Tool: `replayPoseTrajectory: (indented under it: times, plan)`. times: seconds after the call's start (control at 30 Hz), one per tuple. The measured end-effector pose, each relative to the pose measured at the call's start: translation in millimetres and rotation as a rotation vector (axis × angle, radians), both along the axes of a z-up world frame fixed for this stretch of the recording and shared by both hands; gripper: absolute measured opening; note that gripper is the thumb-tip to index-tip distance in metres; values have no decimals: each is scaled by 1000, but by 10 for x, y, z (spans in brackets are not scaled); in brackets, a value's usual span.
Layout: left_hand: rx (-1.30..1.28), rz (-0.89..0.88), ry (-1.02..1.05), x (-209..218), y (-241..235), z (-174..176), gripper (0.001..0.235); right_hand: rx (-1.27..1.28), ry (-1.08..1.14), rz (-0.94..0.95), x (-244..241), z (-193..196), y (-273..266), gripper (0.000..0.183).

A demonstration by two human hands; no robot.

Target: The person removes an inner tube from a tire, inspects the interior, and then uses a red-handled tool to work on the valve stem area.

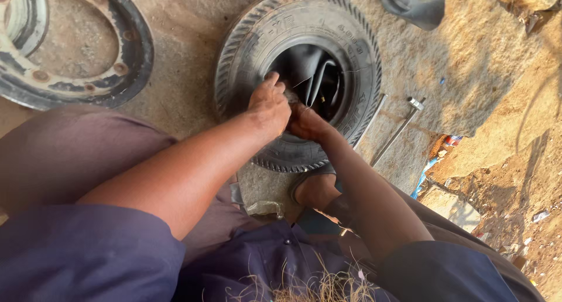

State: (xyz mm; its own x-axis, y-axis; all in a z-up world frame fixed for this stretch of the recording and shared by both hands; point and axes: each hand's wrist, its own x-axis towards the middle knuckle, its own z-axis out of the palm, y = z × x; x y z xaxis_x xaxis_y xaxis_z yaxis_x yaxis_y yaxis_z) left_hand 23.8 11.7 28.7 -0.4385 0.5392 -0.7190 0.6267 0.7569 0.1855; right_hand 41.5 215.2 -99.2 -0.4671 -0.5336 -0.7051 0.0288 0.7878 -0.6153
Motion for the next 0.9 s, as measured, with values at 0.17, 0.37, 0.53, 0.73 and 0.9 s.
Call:
replayPoseTrajectory:
  times: [0.17, 0.37, 0.53, 0.73, 0.9]
  plan:
    - [-138, -136, -189, 54, -10, 86, 82, -316, 78, 491, -174, 325, -21, 50]
    - [-169, -138, -198, 187, 31, -93, 80, 126, -440, 388, 301, 612, -705, 81]
    - [-106, -68, -217, 186, -42, -351, 78, -80, -389, 273, 328, 643, -557, 84]
    - [55, 104, -203, 232, -33, -473, 76, 164, -95, 575, 489, 874, -458, 120]
    - [-14, -21, -121, 42, -24, -223, 76, 322, 154, 537, 560, 1091, -554, 119]
